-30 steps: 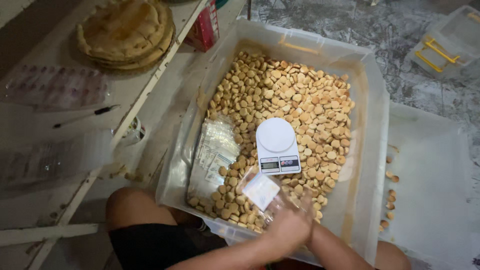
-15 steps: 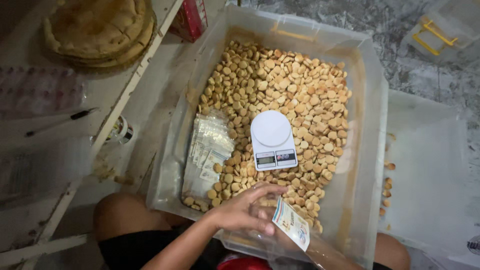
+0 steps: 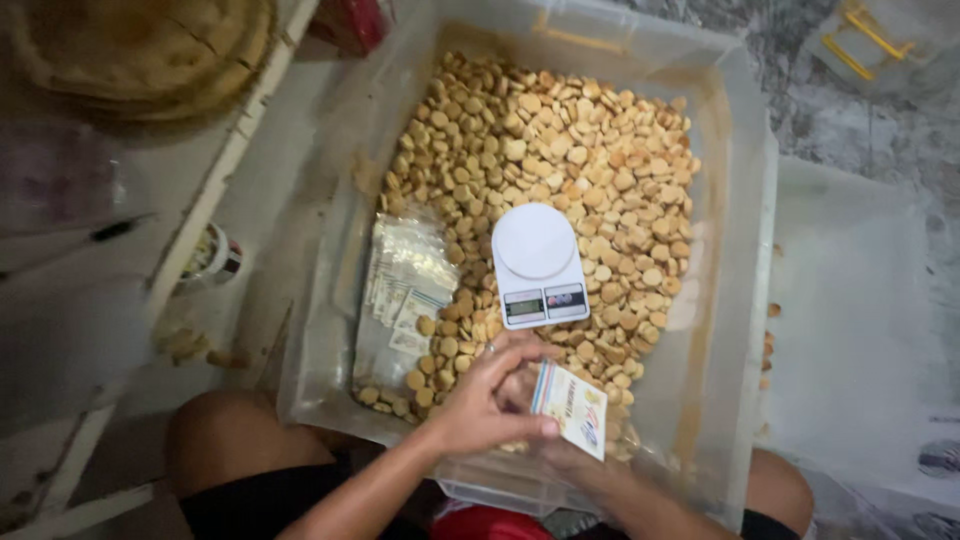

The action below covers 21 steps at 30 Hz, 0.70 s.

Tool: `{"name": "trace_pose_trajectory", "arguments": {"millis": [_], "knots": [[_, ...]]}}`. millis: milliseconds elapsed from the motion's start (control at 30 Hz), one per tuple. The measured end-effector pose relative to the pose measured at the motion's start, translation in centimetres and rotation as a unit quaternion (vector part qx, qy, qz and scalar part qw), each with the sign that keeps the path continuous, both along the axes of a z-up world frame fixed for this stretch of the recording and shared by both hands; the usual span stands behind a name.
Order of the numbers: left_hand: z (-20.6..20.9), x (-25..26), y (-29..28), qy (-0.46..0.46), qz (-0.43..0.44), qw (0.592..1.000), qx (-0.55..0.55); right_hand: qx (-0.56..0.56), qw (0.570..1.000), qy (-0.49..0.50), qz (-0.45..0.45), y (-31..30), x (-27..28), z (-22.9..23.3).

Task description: The person scoops small round snacks from a large plastic bin into a clear plastic bag. They place the bag on a digital scale to measure the weight, then remove the bag and place it on a nearby shelf. The person repeats this process multiple times.

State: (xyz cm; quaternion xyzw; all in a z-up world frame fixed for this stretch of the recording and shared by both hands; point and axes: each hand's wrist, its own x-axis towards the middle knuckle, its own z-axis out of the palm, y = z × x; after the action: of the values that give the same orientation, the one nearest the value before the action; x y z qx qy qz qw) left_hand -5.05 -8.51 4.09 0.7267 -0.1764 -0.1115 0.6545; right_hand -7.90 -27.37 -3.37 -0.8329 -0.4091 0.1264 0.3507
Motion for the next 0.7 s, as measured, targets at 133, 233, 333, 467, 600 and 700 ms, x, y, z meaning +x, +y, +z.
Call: {"name": "trace_pose_trajectory", "arguments": {"millis": [133,233,333,467,600,700], "knots": [[-1.2,2.0,0.1,0.05,-0.034,0.998,-0.02,0.006,1.0,0.0,0.009,1.2,1.0,1.8],[-2.1,3.4,0.3,0.268,-0.003,0.963,-0.034,0.047,0.998,0.048,0.014,1.3,2.4,4.2],[-4.0,6.0,3.6,0.277,0.095,0.954,-0.072,0.122,0.972,0.201,0.002,-1.4,4.9,6.9],[-6.8,8.6,9.1,0.286,0.221,0.918,-0.164,0.191,0.827,0.388,-0.358,-8.1,9.5,6.8],[-7.7,10.4,12.5,0.258,0.159,0.781,-0.546,0.133,0.749,0.377,-0.528,-8.9,17.6,-3.4],[-6.7,10.3,13.0,0.261,0.158,0.731,-0.611,0.06,0.693,0.42,-0.583,-7.5,19.1,-12.6]]}}
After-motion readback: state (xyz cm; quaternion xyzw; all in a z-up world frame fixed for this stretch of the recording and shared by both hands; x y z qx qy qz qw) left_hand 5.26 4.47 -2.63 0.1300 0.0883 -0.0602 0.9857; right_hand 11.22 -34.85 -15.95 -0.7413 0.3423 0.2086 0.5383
